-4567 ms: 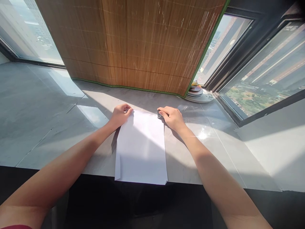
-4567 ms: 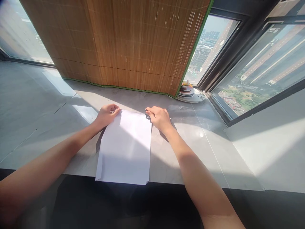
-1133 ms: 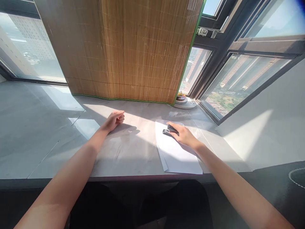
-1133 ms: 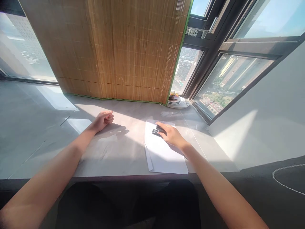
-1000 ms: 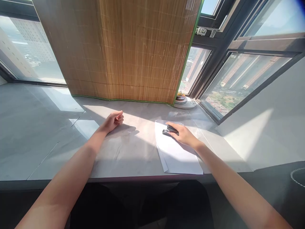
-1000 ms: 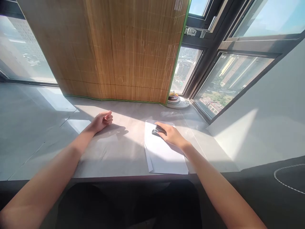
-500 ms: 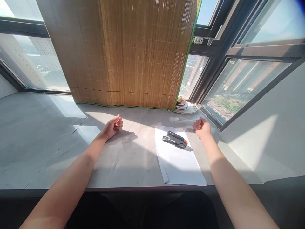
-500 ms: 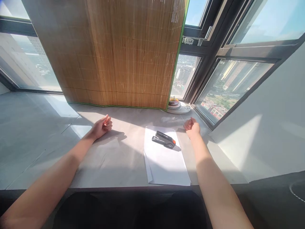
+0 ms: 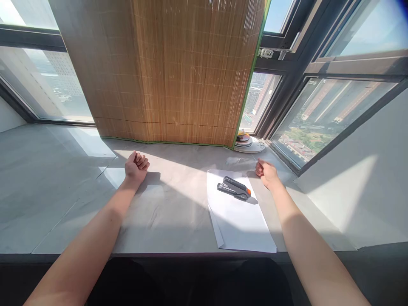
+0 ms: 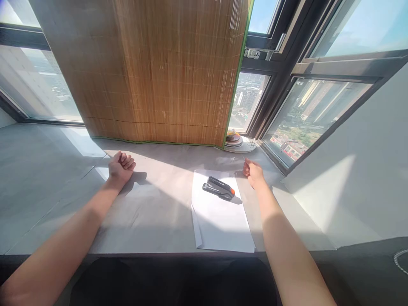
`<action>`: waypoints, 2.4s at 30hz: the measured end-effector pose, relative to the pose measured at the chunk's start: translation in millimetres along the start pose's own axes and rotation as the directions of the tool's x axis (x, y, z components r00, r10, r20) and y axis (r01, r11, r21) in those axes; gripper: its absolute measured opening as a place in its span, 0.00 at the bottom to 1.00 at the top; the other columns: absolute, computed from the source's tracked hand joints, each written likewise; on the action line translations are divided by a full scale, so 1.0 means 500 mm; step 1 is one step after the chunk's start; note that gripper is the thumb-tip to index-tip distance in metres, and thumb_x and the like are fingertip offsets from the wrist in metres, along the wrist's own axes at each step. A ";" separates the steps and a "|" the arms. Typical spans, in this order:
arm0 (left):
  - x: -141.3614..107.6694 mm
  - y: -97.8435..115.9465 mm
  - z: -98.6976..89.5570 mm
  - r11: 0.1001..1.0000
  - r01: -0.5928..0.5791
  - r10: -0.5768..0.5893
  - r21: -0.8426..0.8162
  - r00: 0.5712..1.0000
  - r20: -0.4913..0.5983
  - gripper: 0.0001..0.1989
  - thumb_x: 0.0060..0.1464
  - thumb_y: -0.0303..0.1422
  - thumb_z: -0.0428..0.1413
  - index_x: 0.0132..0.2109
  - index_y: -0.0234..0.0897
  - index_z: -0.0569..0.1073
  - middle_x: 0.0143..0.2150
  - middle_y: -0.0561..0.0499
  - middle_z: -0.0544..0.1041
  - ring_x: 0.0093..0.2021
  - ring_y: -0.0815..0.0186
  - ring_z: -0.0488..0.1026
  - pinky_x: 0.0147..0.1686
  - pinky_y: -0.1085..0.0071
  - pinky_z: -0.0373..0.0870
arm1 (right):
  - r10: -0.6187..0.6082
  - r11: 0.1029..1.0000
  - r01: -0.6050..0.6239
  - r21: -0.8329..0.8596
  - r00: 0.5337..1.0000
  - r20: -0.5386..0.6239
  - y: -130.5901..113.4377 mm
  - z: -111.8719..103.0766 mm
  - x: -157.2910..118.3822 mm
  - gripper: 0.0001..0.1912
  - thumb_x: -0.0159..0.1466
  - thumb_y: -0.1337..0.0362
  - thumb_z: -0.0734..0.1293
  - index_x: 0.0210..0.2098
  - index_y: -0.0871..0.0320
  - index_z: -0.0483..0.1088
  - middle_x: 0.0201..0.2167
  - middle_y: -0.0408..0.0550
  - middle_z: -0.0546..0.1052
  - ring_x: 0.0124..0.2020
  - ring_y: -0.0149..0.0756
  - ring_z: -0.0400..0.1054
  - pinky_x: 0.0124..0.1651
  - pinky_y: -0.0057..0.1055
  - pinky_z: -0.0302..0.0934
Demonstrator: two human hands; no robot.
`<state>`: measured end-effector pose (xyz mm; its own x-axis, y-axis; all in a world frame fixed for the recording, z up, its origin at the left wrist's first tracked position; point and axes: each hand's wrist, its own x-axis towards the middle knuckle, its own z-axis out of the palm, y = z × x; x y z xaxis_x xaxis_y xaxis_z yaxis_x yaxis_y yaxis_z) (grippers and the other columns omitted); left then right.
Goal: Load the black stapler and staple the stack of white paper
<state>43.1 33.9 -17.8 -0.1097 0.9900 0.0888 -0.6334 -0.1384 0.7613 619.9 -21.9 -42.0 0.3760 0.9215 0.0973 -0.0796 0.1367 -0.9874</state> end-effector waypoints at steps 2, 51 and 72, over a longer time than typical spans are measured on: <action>-0.001 -0.001 0.007 0.999 0.001 -0.001 -0.032 1.000 0.003 0.20 0.66 0.42 0.60 0.29 0.39 0.63 0.21 0.59 0.57 0.18 0.74 0.54 0.19 0.75 0.55 | -0.002 1.000 0.002 -0.028 1.000 0.000 0.001 0.001 0.001 0.31 0.50 0.43 0.81 0.22 0.51 0.57 0.16 0.36 0.57 0.18 0.26 0.46 0.18 0.30 0.45; -0.018 -0.004 0.033 1.000 0.029 -0.029 0.007 0.996 0.081 0.13 0.71 0.40 0.62 0.42 0.38 0.71 0.18 0.66 0.53 0.16 0.78 0.46 0.19 0.72 0.42 | 0.032 0.920 -0.008 -0.392 0.998 0.055 0.018 0.019 0.005 0.29 0.54 0.38 0.79 0.24 0.57 0.72 0.16 0.43 0.66 0.18 0.28 0.52 0.19 0.31 0.43; -0.028 0.000 0.053 0.995 0.100 -0.099 -0.003 0.989 0.109 0.21 0.73 0.42 0.57 0.30 0.39 0.69 0.16 0.63 0.52 0.13 0.76 0.49 0.15 0.76 0.49 | -0.011 0.807 0.083 -0.585 0.992 0.125 0.036 0.004 0.021 0.29 0.61 0.35 0.72 0.25 0.56 0.73 0.20 0.43 0.68 0.23 0.32 0.55 0.27 0.33 0.48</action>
<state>65.2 20.8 -2.1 0.0375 0.9959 0.0823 -0.6434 -0.0390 0.7646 620.4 -9.2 -58.5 0.2581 0.9583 0.1231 0.5069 -0.0259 -0.8616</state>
